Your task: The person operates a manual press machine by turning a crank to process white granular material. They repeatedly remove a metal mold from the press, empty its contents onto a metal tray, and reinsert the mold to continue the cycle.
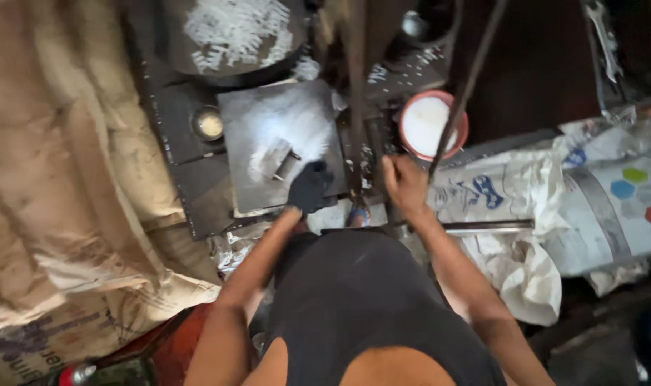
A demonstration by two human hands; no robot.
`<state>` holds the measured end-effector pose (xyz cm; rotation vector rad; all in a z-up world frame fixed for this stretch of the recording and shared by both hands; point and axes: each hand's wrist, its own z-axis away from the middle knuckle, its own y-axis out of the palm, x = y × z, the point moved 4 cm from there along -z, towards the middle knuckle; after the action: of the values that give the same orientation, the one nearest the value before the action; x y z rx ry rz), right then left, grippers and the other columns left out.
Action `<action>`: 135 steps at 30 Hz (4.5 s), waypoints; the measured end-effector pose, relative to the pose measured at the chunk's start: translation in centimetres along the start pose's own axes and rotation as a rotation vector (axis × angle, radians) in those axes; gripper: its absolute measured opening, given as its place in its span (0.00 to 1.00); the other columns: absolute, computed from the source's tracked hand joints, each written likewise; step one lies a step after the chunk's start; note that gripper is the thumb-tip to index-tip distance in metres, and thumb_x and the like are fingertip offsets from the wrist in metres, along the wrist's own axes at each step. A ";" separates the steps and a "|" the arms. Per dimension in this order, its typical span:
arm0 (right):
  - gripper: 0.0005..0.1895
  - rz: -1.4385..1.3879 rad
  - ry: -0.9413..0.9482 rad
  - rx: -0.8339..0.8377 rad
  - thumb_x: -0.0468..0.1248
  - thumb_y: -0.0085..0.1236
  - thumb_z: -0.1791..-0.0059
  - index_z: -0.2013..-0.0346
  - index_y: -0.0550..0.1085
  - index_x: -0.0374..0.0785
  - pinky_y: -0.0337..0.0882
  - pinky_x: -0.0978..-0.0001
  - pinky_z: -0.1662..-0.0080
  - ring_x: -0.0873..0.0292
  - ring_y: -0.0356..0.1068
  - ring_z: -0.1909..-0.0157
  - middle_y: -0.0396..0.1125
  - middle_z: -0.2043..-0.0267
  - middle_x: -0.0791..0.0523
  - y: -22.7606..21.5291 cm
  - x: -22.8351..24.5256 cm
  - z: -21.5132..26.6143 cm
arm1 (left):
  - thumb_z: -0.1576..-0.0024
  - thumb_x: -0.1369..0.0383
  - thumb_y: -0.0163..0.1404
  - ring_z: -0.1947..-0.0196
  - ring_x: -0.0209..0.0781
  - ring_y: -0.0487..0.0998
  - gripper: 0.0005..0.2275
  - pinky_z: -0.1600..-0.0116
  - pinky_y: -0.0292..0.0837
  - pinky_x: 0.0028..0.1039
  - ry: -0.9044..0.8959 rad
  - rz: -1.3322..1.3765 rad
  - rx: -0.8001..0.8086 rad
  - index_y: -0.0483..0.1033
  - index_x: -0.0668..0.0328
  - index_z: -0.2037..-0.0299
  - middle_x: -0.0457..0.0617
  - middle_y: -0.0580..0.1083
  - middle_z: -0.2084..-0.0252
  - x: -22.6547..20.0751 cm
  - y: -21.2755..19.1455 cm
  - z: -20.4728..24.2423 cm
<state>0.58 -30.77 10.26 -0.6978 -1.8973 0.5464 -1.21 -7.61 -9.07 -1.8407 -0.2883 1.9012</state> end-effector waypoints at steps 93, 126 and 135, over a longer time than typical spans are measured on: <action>0.13 0.252 0.396 -0.013 0.41 0.60 0.46 0.69 0.78 0.35 0.66 0.59 0.72 0.49 0.67 0.80 0.68 0.79 0.49 1.5 -4.4 0.3 | 0.51 0.55 0.61 0.51 0.52 0.82 0.24 0.46 0.75 0.38 -0.093 0.278 -0.146 0.78 0.55 0.45 0.55 0.81 0.52 -6.0 -1.5 -18.4; 0.22 -0.786 1.306 -0.388 0.57 0.48 0.45 0.51 0.78 0.47 0.70 0.68 0.58 0.63 0.69 0.59 0.73 0.58 0.63 7.1 -22.8 28.2 | 0.41 0.69 0.53 0.57 0.45 0.79 0.14 0.49 0.77 0.35 -0.278 0.608 0.681 0.79 0.68 0.47 0.52 0.79 0.53 4.5 0.4 3.5; 0.30 -1.018 1.110 -1.131 0.61 0.43 0.48 0.52 0.69 0.37 0.68 0.57 0.72 0.50 0.65 0.76 0.65 0.75 0.49 -12.2 -31.6 17.5 | 0.41 0.64 0.54 0.54 0.52 0.79 0.16 0.47 0.74 0.39 -0.315 0.038 1.181 0.80 0.68 0.48 0.56 0.79 0.52 8.0 5.0 11.9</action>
<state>-7.66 -62.30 -9.50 -0.4068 -1.0527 -1.3856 -13.69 -6.08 -17.51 -0.7553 0.6542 1.7363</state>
